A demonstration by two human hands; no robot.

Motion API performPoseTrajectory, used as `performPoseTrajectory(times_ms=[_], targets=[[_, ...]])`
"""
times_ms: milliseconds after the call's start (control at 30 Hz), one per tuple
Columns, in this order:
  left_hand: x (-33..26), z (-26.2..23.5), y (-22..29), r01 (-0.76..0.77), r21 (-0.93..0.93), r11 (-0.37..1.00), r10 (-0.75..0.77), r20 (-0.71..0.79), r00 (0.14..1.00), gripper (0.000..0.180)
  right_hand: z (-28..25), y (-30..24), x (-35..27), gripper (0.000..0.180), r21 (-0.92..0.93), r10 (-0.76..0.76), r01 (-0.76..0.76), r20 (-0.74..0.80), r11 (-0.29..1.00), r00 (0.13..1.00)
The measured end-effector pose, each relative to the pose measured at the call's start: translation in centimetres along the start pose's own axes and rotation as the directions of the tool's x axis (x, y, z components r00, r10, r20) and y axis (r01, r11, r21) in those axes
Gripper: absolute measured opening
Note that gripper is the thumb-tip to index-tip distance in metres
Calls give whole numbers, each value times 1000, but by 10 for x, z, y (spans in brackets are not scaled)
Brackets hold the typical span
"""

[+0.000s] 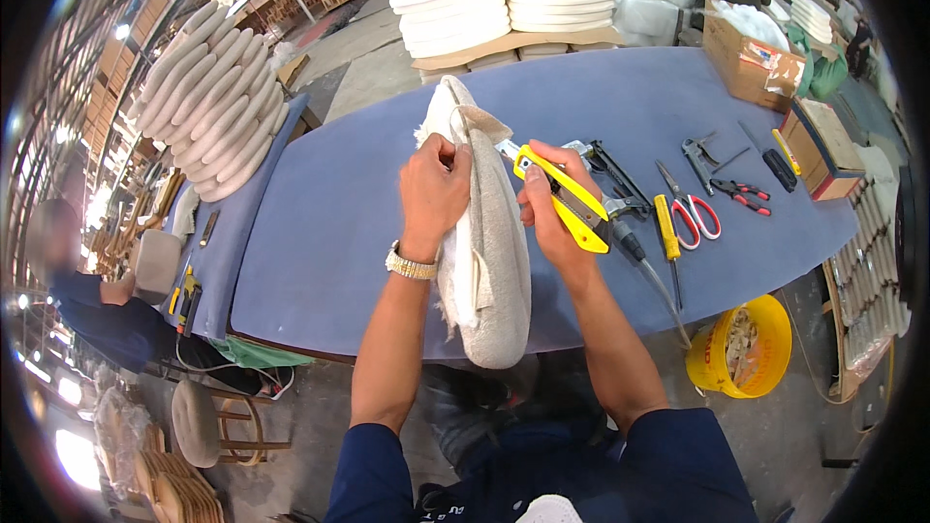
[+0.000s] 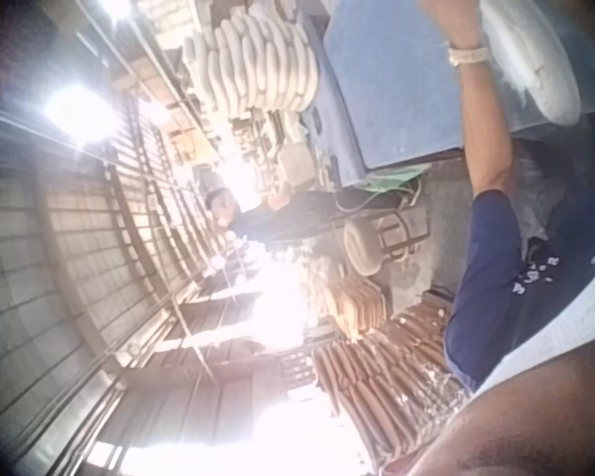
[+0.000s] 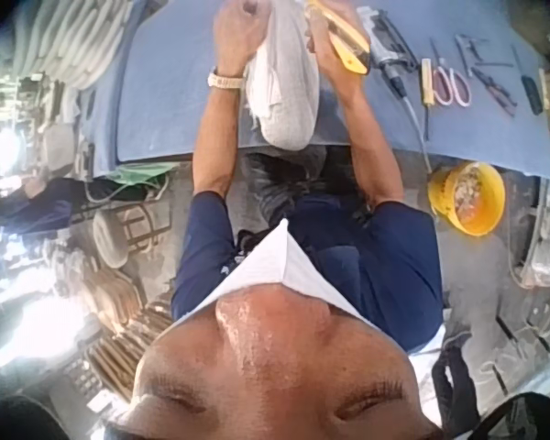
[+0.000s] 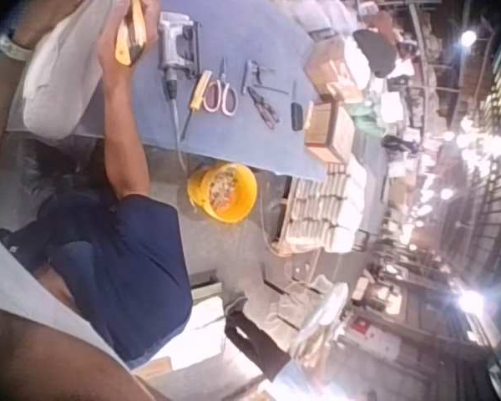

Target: The person trims excess fabric from a cushion cover using a utility knife, then uses a staple gun to secure the fabric to the cushion. The person handles multiple cushion covers and staples them in sequence.

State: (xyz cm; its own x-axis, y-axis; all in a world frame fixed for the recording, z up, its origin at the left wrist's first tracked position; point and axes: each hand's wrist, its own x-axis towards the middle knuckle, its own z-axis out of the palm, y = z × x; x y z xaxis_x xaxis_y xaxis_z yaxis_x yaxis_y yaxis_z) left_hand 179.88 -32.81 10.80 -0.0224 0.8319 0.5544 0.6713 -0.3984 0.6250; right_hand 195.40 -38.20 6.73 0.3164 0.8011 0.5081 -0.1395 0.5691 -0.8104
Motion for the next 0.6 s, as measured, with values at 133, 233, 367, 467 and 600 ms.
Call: performPoseTrajectory(times_ms=[133, 233, 367, 467, 600], targets=[[-9, 24, 2, 65, -166, 984, -82, -98, 992, 28, -5, 1, 7, 23, -133, -137, 148, 83, 980, 987], [-14, 33, 9, 80, -216, 973, -107, -118, 987, 29, -9, -7, 12, 20, -300, -270, 294, 120, 908, 955], [-17, 41, 6, 46, -260, 964, -89, -158, 983, 27, -11, -19, 15, 19, -348, -222, 276, 186, 896, 957], [-18, 49, 11, 38, -280, 959, -83, -150, 985, 26, -19, -24, 19, 18, -370, -209, 281, 224, 886, 952], [-19, 57, 13, 5, -305, 952, -62, -177, 982, 25, -24, -24, 25, 18, -417, -195, 285, 244, 863, 950]])
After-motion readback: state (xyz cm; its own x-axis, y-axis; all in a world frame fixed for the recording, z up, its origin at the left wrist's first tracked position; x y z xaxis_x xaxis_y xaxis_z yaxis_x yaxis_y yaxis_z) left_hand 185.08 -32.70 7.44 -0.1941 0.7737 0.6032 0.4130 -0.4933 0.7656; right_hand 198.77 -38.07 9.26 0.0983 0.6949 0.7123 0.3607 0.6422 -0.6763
